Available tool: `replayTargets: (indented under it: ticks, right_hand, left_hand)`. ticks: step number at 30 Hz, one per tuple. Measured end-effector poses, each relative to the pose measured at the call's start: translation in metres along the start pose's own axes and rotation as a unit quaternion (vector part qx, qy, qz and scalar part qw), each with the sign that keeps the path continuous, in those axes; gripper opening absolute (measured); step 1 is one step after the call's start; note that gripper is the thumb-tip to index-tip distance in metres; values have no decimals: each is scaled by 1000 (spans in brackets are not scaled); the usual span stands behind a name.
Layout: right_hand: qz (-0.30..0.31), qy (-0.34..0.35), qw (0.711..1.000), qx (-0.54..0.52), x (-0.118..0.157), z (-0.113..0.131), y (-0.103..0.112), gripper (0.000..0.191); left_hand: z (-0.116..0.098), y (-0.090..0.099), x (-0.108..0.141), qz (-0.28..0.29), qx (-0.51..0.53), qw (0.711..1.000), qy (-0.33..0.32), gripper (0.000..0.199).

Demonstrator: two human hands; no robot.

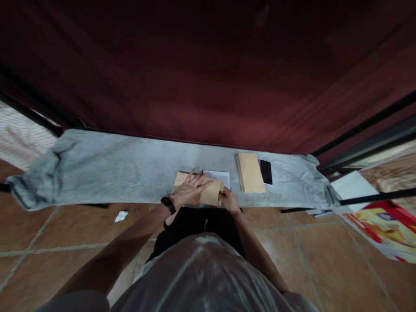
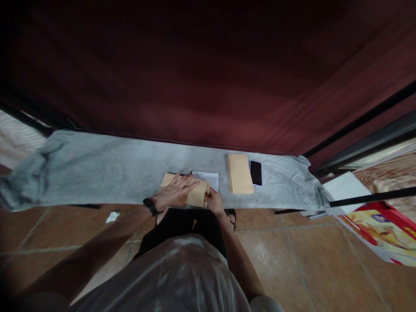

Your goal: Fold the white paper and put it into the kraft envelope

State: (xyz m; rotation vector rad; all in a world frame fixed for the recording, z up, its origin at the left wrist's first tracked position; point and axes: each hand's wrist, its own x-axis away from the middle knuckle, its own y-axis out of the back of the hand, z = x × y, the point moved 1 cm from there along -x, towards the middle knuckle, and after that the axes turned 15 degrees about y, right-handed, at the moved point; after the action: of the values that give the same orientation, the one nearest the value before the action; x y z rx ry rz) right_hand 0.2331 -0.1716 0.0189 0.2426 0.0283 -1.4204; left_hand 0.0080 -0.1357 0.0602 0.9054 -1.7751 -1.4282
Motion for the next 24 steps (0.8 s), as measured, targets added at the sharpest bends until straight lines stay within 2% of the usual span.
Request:
replayTargets:
  ticks: [3, 7, 10, 12, 15, 18, 21, 24]
  right_hand:
    - [-22, -24, 995, 91, 8, 3, 4, 19]
    - [-96, -34, 952, 289, 16, 9, 10, 14]
    - [-62, -24, 947, 313, 17, 12, 7, 8]
    - [-33, -17, 957, 288, 16, 13, 4, 15]
    - [-26, -18, 977, 212, 15, 14, 1, 21]
    - [-29, -51, 997, 47, 11, 14, -3, 16]
    - [-30, -89, 993, -78, 6, 13, -7, 14]
    - [-28, -115, 987, -105, 0, 11, -9, 25]
  left_hand:
    - [-3, 1, 1, -3, -4, 1000, -2, 107]
    - [-7, 1, 3, -12, 1, 1000, -1, 103]
    - [-8, -2, 3, -5, 15, 1000, 4, 103]
    - [-7, -5, 2, -3, 18, 1000, 7, 105]
    - [-5, -11, 2, -3, 21, 1000, 9, 105]
    - [-4, -19, 2, -13, 22, 1000, 15, 101]
    - [-2, -25, 1, -17, 29, 999, 11, 101]
    - [1, -30, -1, -8, 35, 999, -8, 105]
